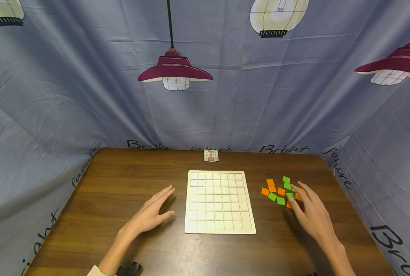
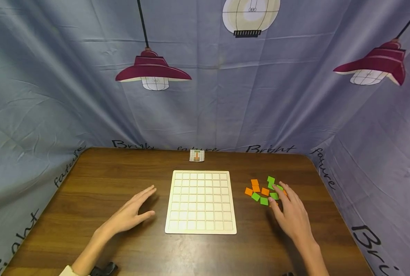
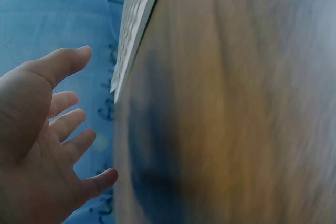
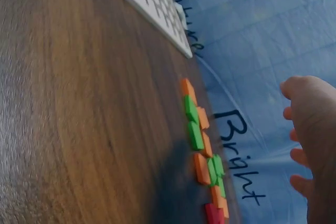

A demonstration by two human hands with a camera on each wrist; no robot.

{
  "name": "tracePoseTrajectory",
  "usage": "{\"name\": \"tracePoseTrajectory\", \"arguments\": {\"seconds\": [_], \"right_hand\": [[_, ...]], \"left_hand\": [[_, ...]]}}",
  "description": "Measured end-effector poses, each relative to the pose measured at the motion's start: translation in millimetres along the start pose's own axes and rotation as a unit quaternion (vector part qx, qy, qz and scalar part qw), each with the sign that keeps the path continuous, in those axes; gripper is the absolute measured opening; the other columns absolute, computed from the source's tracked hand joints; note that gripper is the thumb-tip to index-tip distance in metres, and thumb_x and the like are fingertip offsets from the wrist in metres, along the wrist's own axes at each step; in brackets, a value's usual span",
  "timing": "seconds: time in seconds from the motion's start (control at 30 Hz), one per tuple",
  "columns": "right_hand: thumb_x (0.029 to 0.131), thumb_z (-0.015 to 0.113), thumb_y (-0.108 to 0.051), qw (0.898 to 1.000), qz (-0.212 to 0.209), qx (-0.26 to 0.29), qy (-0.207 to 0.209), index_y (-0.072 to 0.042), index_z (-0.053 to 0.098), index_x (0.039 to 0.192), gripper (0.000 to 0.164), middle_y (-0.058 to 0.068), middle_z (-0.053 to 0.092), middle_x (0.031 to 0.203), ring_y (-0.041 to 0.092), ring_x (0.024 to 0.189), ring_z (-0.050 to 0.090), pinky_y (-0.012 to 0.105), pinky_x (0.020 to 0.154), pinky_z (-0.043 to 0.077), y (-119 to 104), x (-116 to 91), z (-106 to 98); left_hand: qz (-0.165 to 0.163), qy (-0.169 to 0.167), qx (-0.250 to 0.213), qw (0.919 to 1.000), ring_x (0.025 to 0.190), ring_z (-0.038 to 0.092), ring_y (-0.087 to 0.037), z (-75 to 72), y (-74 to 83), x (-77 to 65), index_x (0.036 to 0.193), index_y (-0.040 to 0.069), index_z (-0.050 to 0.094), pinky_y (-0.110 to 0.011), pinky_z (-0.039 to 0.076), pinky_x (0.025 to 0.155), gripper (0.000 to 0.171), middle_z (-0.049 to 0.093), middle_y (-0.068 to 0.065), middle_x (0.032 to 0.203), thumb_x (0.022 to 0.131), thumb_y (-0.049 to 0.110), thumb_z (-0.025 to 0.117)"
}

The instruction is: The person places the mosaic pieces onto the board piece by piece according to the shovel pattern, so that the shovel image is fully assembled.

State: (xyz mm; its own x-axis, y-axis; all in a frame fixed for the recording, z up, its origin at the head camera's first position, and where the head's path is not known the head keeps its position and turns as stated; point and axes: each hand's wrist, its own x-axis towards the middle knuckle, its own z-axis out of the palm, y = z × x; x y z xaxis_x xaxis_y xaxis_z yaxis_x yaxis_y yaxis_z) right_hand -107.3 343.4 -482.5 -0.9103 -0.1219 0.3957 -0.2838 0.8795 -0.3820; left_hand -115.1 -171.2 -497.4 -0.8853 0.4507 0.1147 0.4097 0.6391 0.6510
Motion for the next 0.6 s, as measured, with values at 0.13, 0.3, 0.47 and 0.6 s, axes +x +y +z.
{"name": "tracePoseTrajectory", "arguments": {"seconds": [0.13, 0.3, 0.47, 0.6], "right_hand": [[0.094, 0.069, -0.016, 1.0, 0.006, 0.011, 0.015, -0.004, 0.059, 0.136, 0.044, 0.021, 0.049, 0.144, 0.048, 0.127, 0.044, 0.07, 0.089, 0.039, 7.4, 1.2, 4.8], [0.093, 0.07, -0.011, 0.999, 0.012, 0.039, 0.031, 0.0, 0.063, 0.13, 0.04, 0.021, 0.054, 0.138, 0.046, 0.131, 0.042, 0.067, 0.101, 0.034, 15.9, 1.4, 12.2], [0.091, 0.071, -0.007, 0.997, 0.019, 0.064, 0.049, 0.003, 0.066, 0.124, 0.035, 0.022, 0.059, 0.132, 0.049, 0.128, 0.045, 0.062, 0.107, 0.031, 23.6, 0.6, 18.9], [0.089, 0.071, -0.003, 0.994, 0.029, 0.082, 0.066, 0.004, 0.066, 0.122, 0.034, 0.024, 0.06, 0.129, 0.05, 0.125, 0.047, 0.057, 0.109, 0.031, 30.7, 2.3, 22.5]], "left_hand": [[0.01, -0.033, -0.013, 0.9993, 0.143, 0.029, -0.045, 14.2, 2.7, 5.0, 0.153, 0.003, 0.037, -0.075, 0.026, 0.103, 0.071, 0.029, -0.018, 0.159, 0.095, 0.025, 0.071], [0.01, -0.065, 0.008, 0.9978, 0.146, 0.023, -0.041, 27.9, 6.5, 12.0, 0.153, 0.006, 0.04, -0.074, 0.017, 0.107, 0.069, 0.029, -0.014, 0.16, 0.095, 0.03, 0.069], [0.01, -0.079, 0.025, 0.9965, 0.147, 0.023, -0.036, 35.6, 9.0, 15.6, 0.151, 0.009, 0.043, -0.071, 0.011, 0.111, 0.068, 0.032, -0.011, 0.16, 0.093, 0.028, 0.072], [0.007, -0.088, 0.024, 0.9958, 0.147, 0.023, -0.037, 37.8, 9.5, 16.0, 0.151, 0.009, 0.044, -0.071, 0.007, 0.111, 0.068, 0.033, -0.01, 0.159, 0.092, 0.029, 0.072]]}}
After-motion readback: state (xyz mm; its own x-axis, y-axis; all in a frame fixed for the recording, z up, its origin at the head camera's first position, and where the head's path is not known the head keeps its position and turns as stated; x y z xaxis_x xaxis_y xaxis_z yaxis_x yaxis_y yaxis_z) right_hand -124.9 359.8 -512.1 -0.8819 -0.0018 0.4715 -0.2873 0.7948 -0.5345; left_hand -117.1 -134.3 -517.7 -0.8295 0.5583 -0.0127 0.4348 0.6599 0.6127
